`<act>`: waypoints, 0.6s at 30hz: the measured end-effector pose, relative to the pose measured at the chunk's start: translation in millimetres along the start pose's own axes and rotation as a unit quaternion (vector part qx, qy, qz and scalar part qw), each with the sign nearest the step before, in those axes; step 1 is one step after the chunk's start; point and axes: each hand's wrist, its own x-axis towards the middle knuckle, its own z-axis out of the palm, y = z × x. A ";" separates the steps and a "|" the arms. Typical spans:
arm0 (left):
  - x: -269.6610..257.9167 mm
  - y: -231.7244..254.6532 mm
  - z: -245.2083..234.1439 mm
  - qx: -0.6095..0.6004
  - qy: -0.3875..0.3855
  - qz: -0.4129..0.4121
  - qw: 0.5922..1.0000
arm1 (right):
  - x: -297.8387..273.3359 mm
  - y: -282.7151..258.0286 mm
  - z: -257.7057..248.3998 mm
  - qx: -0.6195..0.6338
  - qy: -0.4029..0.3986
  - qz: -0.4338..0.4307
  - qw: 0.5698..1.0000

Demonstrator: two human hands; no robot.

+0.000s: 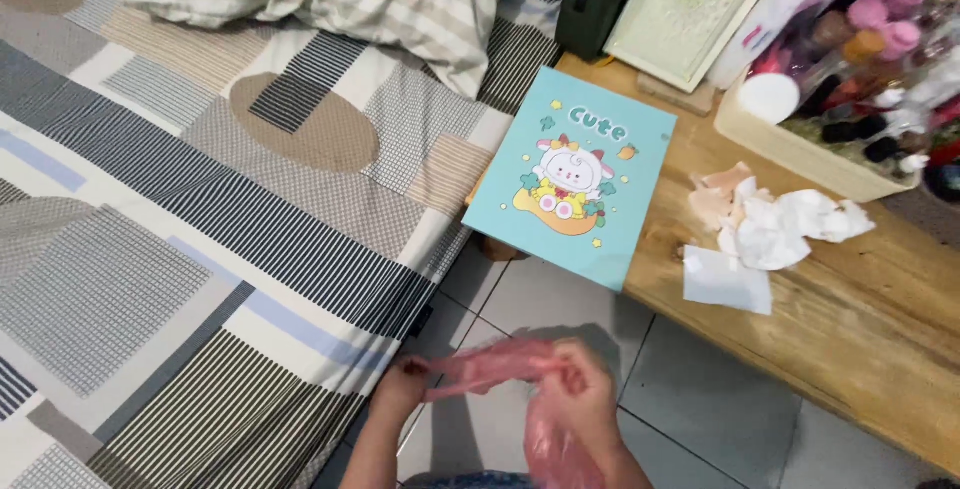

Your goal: The person sprays a liquid on surfaces and then picks up trash and items from a desk and floor, placing them into a pink plastic bag.

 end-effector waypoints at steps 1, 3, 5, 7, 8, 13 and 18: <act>24.2 -30.0 11.4 -0.044 -0.059 0.008 0.997 | -4.3 15.7 -2.5 0.071 0.046 0.192 0.978; -16.8 1.5 0.0 -0.236 -0.107 0.002 0.966 | -29.7 34.3 -11.7 0.087 0.056 0.195 0.975; -72.4 38.8 -10.3 -0.416 -0.151 -0.006 0.897 | -57.3 26.7 -11.5 0.125 0.069 0.212 0.967; -139.5 94.5 -21.2 -0.519 -0.168 -0.038 0.837 | -58.5 4.5 -20.3 0.161 0.083 0.229 0.956; -149.0 97.2 -7.6 -0.518 -0.168 -0.038 0.838 | -84.3 -12.3 32.0 0.180 0.089 0.239 0.950; -186.6 129.2 43.7 -0.555 -0.346 -0.012 0.756 | -20.8 -101.7 -43.6 0.270 0.124 0.282 0.912; -210.0 165.9 31.9 -0.540 -0.268 0.089 0.793 | -4.3 -65.4 -51.7 0.355 0.153 0.326 0.863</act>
